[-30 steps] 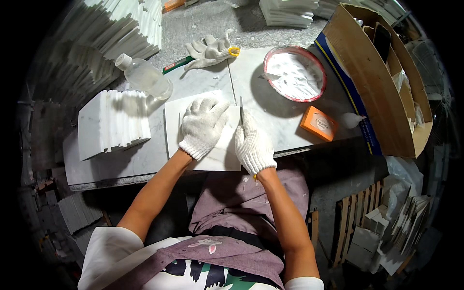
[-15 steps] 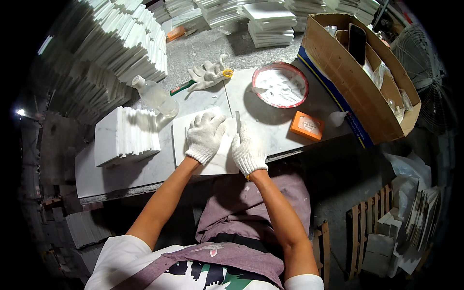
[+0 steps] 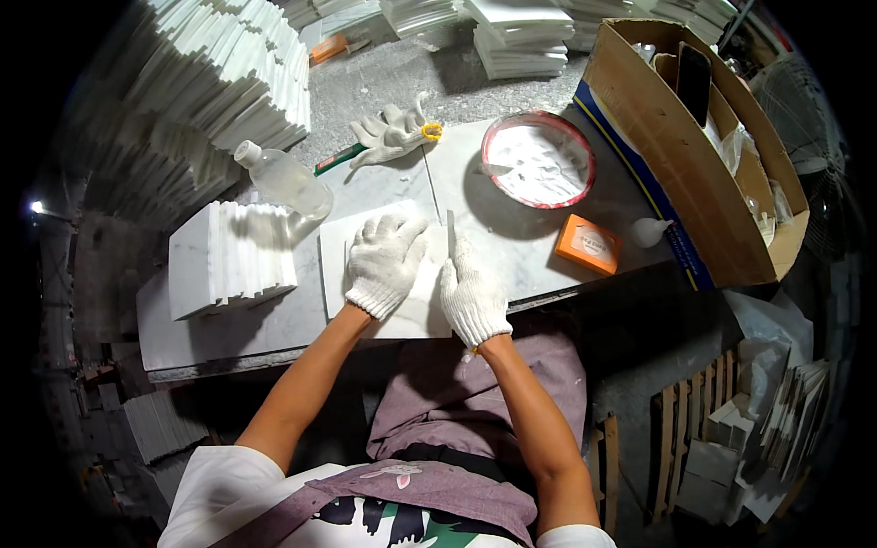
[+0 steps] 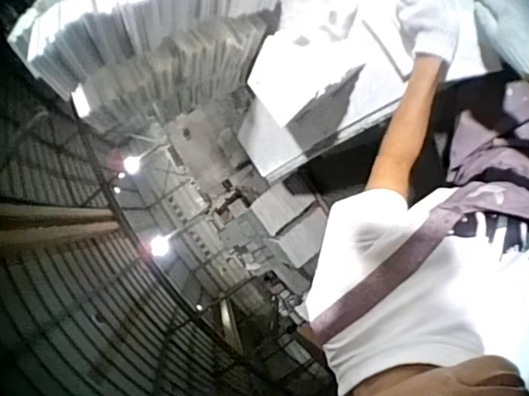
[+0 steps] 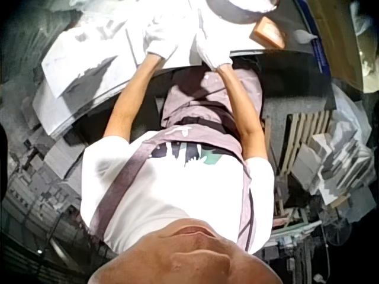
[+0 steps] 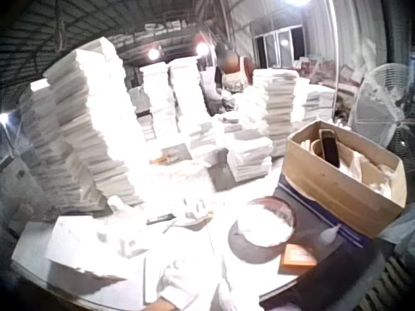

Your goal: The person repeatedly picks up white rectangular tiles, uses a metal scraper to trim edges, and wipes the surfaces with a cloth. The person stacks the finished tiles on the table.

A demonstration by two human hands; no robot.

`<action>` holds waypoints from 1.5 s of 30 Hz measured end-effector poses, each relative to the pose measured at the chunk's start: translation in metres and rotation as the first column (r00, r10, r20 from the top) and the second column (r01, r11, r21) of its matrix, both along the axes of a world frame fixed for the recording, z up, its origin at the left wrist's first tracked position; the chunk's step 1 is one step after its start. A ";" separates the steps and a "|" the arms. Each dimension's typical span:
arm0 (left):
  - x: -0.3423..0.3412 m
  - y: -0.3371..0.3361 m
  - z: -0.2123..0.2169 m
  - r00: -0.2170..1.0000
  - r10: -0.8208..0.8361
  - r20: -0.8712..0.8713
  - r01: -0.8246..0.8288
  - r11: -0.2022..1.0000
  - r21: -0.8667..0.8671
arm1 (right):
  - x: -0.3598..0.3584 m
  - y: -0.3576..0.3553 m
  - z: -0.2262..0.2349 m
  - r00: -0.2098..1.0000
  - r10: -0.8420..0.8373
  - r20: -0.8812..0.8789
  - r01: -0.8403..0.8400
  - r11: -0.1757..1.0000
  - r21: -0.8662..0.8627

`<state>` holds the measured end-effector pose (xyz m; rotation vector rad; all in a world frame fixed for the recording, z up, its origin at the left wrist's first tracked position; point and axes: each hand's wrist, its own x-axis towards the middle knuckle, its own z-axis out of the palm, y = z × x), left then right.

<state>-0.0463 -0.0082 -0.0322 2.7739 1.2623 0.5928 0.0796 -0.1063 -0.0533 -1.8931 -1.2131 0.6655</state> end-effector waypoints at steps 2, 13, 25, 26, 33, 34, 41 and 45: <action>0.000 0.001 -0.001 1.000 -0.012 0.008 0.012 1.000 -0.003 | 0.001 0.001 0.002 1.000 0.014 0.002 -0.014 0.999 -0.036; 0.003 0.001 0.008 0.998 -0.059 0.009 0.059 0.998 -0.011 | 0.008 0.010 0.001 0.996 0.066 -0.066 -0.065 0.998 0.006; 0.002 0.003 -0.001 0.999 -0.017 0.040 0.017 1.000 0.016 | -0.005 -0.003 0.023 0.996 -0.047 -0.070 0.037 0.989 -0.144; 0.001 0.003 -0.001 0.999 -0.012 0.039 0.012 1.000 0.009 | -0.006 -0.004 0.022 0.998 -0.044 -0.048 0.038 0.991 -0.131; 0.003 0.002 0.005 1.000 -0.012 0.023 0.012 1.000 -0.012 | -0.004 -0.006 0.025 0.997 -0.032 -0.066 0.025 0.993 -0.112; 0.003 0.002 0.005 1.000 -0.014 0.026 0.014 1.000 -0.013 | -0.005 -0.006 0.023 0.998 -0.030 -0.056 0.026 0.997 -0.070; 0.003 0.002 0.004 0.998 -0.051 0.031 0.052 0.998 -0.021 | 0.002 -0.003 0.012 0.998 0.041 -0.046 -0.045 0.996 -0.075; 0.002 0.002 0.006 0.998 -0.058 0.006 0.058 0.998 -0.026 | 0.003 -0.001 -0.002 0.995 0.085 0.059 -0.080 0.994 -0.080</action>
